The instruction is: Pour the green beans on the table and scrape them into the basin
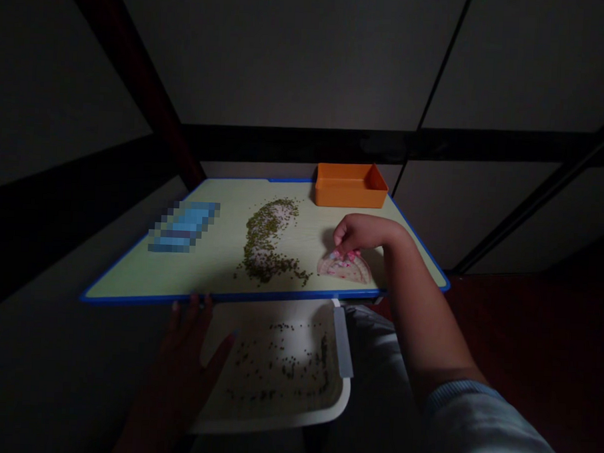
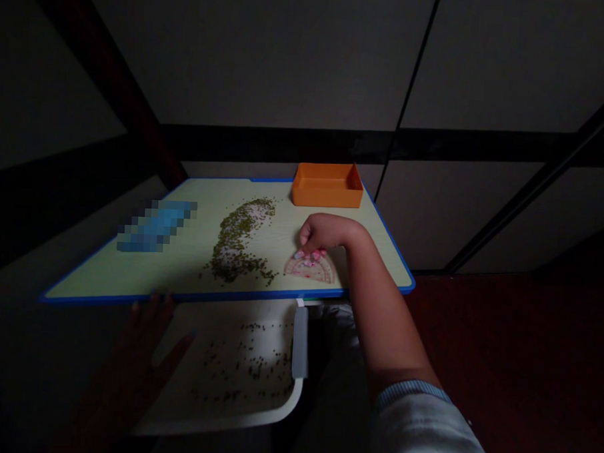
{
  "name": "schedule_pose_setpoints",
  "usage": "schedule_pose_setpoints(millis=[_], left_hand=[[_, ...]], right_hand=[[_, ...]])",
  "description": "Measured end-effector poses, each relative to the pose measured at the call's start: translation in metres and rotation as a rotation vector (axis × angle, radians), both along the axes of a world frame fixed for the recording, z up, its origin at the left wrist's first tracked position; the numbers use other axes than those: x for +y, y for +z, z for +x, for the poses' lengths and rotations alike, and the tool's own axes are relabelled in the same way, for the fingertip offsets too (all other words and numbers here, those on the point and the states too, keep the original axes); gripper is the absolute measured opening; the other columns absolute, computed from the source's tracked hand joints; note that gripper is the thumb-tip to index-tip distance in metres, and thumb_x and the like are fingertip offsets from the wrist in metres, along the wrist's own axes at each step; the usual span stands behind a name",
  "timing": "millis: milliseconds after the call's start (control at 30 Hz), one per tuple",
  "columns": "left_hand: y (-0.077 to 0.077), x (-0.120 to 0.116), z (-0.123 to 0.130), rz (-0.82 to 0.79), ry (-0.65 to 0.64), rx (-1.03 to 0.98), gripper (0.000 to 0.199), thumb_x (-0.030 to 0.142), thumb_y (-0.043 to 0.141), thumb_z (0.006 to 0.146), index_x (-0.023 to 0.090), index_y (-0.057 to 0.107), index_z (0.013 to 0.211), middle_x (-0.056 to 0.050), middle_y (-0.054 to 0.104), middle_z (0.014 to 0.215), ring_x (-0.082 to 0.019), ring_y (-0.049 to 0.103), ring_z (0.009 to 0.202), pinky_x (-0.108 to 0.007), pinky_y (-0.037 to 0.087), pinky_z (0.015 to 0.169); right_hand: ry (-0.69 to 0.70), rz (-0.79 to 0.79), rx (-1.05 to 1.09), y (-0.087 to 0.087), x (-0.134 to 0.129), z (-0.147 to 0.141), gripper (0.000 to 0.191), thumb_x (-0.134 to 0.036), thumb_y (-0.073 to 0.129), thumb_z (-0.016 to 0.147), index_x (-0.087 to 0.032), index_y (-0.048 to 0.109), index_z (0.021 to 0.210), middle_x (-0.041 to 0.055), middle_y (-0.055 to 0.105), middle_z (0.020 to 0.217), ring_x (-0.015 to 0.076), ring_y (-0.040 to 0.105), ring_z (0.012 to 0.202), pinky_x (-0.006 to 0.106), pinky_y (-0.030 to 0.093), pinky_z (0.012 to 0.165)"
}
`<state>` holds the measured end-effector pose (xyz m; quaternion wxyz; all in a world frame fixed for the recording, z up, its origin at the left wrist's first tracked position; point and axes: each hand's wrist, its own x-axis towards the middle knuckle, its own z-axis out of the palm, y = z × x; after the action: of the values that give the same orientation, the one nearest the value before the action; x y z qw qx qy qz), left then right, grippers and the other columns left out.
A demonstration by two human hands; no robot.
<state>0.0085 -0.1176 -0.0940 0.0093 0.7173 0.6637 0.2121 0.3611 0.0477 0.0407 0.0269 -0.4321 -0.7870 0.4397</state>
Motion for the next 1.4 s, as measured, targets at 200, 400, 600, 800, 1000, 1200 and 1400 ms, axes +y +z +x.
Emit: schedule_pose_setpoints(millis=[200,400,600,800,1000,1200,1400], left_hand=[[0.003,0.001,0.003,-0.035,0.037,-0.006,0.075,0.059,0.039,0.084,0.025,0.022,0.149,-0.008,0.020,0.163,-0.033,0.006,0.151,-0.058,0.025,0.119],[0.001,0.001,0.001,-0.010,0.022,-0.019,0.074,0.058,0.039,0.084,0.025,0.024,0.149,-0.010,0.022,0.162,-0.034,0.007,0.151,-0.059,0.025,0.118],[-0.002,0.002,-0.001,0.007,0.013,0.004,0.076,0.060,0.039,0.084,0.023,0.024,0.149,-0.011,0.023,0.161,-0.035,0.008,0.150,-0.059,0.026,0.117],[-0.002,0.002,-0.001,0.018,0.010,-0.007,0.073,0.058,0.040,0.084,0.028,0.023,0.149,-0.008,0.024,0.161,-0.034,0.008,0.150,-0.058,0.028,0.117],[-0.003,0.002,-0.001,0.021,0.016,-0.001,0.074,0.058,0.039,0.084,0.028,0.020,0.150,-0.009,0.022,0.162,-0.034,0.008,0.151,-0.060,0.027,0.117],[-0.004,0.001,-0.003,0.006,-0.027,0.021,0.073,0.055,0.038,0.086,0.028,0.016,0.150,-0.010,0.021,0.162,-0.033,0.007,0.151,-0.059,0.026,0.117],[-0.006,0.002,-0.003,0.025,-0.008,0.016,0.074,0.056,0.041,0.085,0.029,0.018,0.150,-0.009,0.022,0.162,-0.034,0.008,0.151,-0.060,0.028,0.116]], right_hand=[[0.016,0.009,-0.025,-0.004,-0.001,-0.010,0.016,-0.025,0.069,0.071,-0.015,0.063,0.060,-0.0021,0.063,0.053,0.0089,0.055,0.051,0.024,0.042,0.058],[-0.048,0.208,-0.127,-0.006,-0.001,-0.017,0.010,-0.015,0.062,0.073,-0.014,0.067,0.065,-0.0004,0.065,0.057,0.0092,0.055,0.052,0.023,0.039,0.058],[-0.231,0.514,-0.356,-0.002,0.001,-0.014,0.013,-0.019,0.064,0.075,-0.014,0.075,0.079,0.0046,0.069,0.068,0.0110,0.052,0.056,0.025,0.032,0.055],[-0.380,0.637,-0.480,-0.004,0.004,-0.011,0.019,-0.030,0.067,0.076,-0.018,0.077,0.087,0.0082,0.071,0.079,0.0145,0.053,0.064,0.026,0.029,0.055],[-0.198,0.555,-0.331,-0.005,0.000,-0.021,0.016,-0.025,0.065,0.078,-0.013,0.076,0.081,0.0046,0.067,0.068,0.0104,0.047,0.057,0.026,0.028,0.055],[-0.087,0.412,-0.186,-0.011,-0.002,-0.028,0.011,-0.021,0.065,0.077,-0.013,0.071,0.073,0.0004,0.063,0.059,0.0094,0.051,0.055,0.024,0.032,0.058],[-0.003,0.266,-0.082,-0.013,-0.003,-0.025,0.009,-0.014,0.062,0.073,-0.013,0.068,0.066,-0.0020,0.061,0.053,0.0089,0.053,0.052,0.023,0.036,0.059]])
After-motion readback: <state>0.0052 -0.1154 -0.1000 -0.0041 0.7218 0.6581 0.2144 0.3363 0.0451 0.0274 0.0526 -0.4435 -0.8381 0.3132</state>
